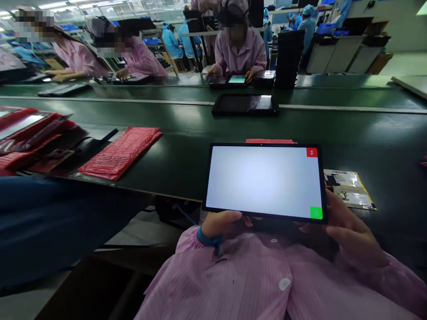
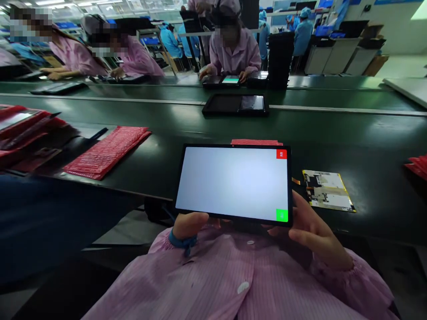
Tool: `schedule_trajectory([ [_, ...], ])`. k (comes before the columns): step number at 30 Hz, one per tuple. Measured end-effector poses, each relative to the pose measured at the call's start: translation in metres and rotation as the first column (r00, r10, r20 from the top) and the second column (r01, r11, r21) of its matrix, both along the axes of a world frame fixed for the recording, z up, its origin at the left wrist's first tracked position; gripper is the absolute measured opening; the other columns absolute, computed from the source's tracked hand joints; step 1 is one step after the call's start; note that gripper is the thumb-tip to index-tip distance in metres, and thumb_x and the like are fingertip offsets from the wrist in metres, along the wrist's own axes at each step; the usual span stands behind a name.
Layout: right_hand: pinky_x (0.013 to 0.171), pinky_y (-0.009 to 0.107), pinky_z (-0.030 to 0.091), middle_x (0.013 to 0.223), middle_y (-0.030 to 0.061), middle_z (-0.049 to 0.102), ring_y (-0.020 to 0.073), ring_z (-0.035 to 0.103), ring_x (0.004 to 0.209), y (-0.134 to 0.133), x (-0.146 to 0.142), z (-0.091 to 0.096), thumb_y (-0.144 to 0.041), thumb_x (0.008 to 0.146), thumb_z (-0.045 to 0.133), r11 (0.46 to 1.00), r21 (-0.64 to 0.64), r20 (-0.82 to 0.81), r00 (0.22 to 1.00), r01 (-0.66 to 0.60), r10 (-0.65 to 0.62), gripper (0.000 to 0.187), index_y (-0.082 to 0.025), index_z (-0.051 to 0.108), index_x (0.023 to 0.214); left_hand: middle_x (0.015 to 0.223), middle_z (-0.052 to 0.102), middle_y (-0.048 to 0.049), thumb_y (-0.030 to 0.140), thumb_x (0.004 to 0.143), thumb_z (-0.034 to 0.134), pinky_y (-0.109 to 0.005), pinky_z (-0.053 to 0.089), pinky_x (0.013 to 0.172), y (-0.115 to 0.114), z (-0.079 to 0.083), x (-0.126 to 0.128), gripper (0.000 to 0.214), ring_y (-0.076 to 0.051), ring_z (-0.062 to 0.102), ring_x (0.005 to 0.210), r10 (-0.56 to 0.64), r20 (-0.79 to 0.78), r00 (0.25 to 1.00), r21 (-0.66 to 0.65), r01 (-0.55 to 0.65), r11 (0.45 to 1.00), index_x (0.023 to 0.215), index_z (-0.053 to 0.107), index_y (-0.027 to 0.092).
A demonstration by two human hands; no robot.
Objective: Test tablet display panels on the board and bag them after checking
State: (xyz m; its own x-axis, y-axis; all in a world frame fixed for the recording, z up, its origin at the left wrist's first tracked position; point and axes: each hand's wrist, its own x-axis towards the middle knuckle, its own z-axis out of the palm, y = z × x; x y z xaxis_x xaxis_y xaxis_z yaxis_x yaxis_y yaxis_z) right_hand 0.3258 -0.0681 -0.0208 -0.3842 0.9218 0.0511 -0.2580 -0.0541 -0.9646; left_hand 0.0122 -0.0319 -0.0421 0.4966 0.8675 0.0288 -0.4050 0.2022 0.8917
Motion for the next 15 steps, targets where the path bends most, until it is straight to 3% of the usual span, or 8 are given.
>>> schedule_trajectory([
  [4, 0.082, 0.043, 0.064, 0.132, 0.0014, 0.063, 0.0269, 0.068, 0.107, 0.0, -0.008, 0.012, -0.021, 0.087, 0.07, 0.998, -0.066, -0.117, 0.993, 0.025, -0.033, 0.064, -0.046, 0.05, 0.143, 0.088, 0.076, -0.0126, 0.04, 0.076, 0.076, -0.032, 0.057, 0.066, 0.003, 0.0, -0.002, 0.037, -0.023, 0.071, 0.072, -0.011, 0.034, 0.999, 0.077, 0.009, 0.997, 0.097, 0.074, 0.01],
  [8, 0.082, 0.043, 0.064, 0.134, -0.0015, 0.061, 0.0266, 0.068, 0.108, 0.001, -0.019, 0.015, -0.019, 0.083, 0.071, 0.985, -0.143, -0.169, 0.978, 0.098, -0.122, 0.059, -0.044, 0.059, 0.135, 0.091, 0.075, -0.0151, 0.046, 0.079, 0.075, -0.033, 0.057, 0.072, 0.0, 0.012, -0.007, 0.043, -0.024, 0.071, 0.079, -0.048, -0.094, 0.994, 0.073, 0.055, 0.996, 0.1, 0.074, 0.008],
  [11, 0.081, 0.04, 0.064, 0.127, -0.0047, 0.066, 0.0241, 0.07, 0.104, 0.003, -0.025, 0.013, -0.015, 0.079, 0.069, 0.97, -0.209, -0.224, 0.959, 0.125, -0.172, 0.056, -0.044, 0.064, 0.127, 0.091, 0.075, -0.0141, 0.05, 0.085, 0.069, -0.032, 0.056, 0.073, 0.002, 0.027, -0.015, 0.042, -0.024, 0.07, 0.083, -0.133, -0.21, 0.969, 0.08, 0.152, 0.985, 0.102, 0.075, 0.011],
  [13, 0.077, 0.036, 0.065, 0.119, -0.0049, 0.069, 0.0226, 0.071, 0.098, 0.004, -0.027, 0.011, -0.013, 0.075, 0.069, 0.957, -0.252, -0.247, 0.947, 0.143, -0.206, 0.056, -0.043, 0.068, 0.121, 0.092, 0.075, -0.0101, 0.044, 0.08, 0.076, -0.03, 0.056, 0.077, 0.012, 0.039, -0.024, 0.032, -0.023, 0.069, 0.087, -0.166, -0.359, 0.918, 0.147, 0.231, 0.962, 0.095, 0.077, 0.016],
  [15, 0.072, 0.033, 0.065, 0.114, -0.0041, 0.071, 0.0215, 0.072, 0.091, 0.003, -0.027, 0.008, -0.012, 0.072, 0.069, 0.94, -0.295, -0.254, 0.934, 0.172, -0.251, 0.055, -0.042, 0.069, 0.119, 0.09, 0.076, -0.0058, 0.032, 0.062, 0.089, -0.027, 0.055, 0.079, 0.032, 0.052, -0.035, 0.027, -0.022, 0.067, 0.09, -0.057, -0.519, 0.853, 0.204, 0.189, 0.961, 0.082, 0.077, 0.019],
])
